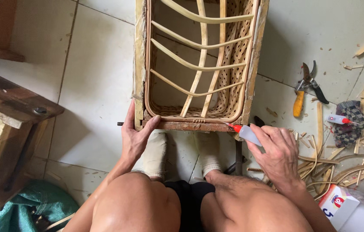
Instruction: The person assembles a rectangular woven basket by inserting curved bamboo strips into a wooden mold, tapping them with a hammer, and applying glue to the edges. The person also uses pliers to adjust the basket frame.
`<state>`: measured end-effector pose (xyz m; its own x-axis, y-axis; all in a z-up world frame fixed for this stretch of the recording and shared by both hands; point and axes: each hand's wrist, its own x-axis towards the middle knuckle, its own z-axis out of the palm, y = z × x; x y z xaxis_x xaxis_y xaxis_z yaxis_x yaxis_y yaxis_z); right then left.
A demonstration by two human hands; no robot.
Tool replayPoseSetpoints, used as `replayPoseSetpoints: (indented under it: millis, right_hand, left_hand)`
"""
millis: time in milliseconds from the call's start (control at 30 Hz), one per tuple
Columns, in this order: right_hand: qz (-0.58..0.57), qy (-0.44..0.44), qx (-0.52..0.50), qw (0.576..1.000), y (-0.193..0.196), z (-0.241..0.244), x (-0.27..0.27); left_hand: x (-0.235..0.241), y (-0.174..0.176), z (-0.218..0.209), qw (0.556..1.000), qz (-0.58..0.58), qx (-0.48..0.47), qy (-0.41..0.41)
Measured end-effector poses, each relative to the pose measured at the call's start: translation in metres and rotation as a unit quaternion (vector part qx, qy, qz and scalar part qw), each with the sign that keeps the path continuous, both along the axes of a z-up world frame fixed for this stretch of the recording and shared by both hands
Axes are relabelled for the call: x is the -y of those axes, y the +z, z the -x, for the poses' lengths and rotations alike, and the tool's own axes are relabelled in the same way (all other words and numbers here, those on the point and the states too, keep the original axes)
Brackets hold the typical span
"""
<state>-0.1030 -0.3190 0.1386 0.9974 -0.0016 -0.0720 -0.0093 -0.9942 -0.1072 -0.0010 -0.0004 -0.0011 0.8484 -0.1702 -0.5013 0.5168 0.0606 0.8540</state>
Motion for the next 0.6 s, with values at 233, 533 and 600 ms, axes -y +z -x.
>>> replayPoseSetpoints:
  millis: [233,533,600]
  right_hand:
    - [-0.026,0.005,-0.005,1.000,0.009,-0.007,-0.002]
    - [-0.032,0.041,-0.028,0.998,-0.004,-0.022,-0.020]
    - [-0.028,0.054,-0.032,0.998,-0.004,-0.025,-0.019]
  left_hand:
    - [0.000,-0.009,0.004,1.000,0.018,-0.005,0.015]
    - [-0.002,-0.015,0.006,0.999,0.033,0.010,0.008]
    - [-0.003,-0.015,0.006,0.999,0.040,0.016,0.010]
